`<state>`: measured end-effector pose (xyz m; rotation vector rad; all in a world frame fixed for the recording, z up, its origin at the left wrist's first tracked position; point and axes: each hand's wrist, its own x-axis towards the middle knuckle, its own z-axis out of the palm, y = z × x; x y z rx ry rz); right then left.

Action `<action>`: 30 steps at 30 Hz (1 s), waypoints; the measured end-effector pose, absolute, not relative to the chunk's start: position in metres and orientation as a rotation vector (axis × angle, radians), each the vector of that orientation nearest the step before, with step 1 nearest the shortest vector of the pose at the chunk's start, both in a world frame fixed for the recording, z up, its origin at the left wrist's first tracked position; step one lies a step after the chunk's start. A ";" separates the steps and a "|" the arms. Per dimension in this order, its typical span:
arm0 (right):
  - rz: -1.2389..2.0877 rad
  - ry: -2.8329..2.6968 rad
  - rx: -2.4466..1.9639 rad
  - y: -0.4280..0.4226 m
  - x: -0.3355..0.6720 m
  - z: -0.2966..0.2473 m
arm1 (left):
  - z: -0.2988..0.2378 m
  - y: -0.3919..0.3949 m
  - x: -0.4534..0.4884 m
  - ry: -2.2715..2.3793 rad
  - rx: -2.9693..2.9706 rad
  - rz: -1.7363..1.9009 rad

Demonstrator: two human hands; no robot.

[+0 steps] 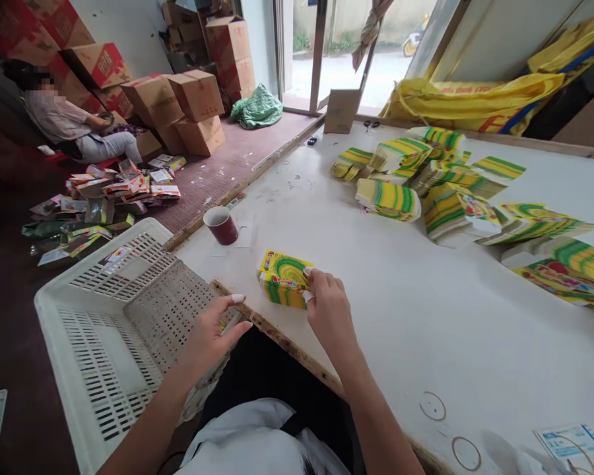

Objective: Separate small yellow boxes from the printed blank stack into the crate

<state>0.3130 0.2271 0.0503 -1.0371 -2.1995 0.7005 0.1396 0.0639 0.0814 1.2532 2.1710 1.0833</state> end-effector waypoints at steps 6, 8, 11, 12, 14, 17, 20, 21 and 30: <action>0.749 -2.230 -1.047 0.231 0.310 0.051 | 0.080 0.072 0.152 2.024 1.208 1.054; 0.766 -2.239 -1.047 0.232 0.309 0.050 | 0.078 0.073 0.155 1.981 1.173 1.046; 0.791 -2.251 -1.054 0.234 0.309 0.051 | 0.077 0.074 0.159 1.924 1.124 1.010; 0.801 -2.257 -1.060 0.235 0.309 0.052 | 0.076 0.074 0.161 1.911 1.114 0.997; 0.822 -2.265 -1.070 0.237 0.308 0.054 | 0.076 0.075 0.163 1.896 1.112 0.977; 0.850 -2.254 -1.083 0.236 0.306 0.056 | 0.077 0.078 0.166 1.876 1.116 0.966; 0.880 -2.217 -1.095 0.235 0.306 0.057 | 0.078 0.081 0.172 1.813 1.095 0.966; 0.888 -2.202 -1.100 0.236 0.306 0.057 | 0.078 0.082 0.175 1.788 1.087 0.969; 1.244 -1.915 -0.937 0.226 0.314 0.081 | 0.073 0.084 0.186 1.521 0.897 1.152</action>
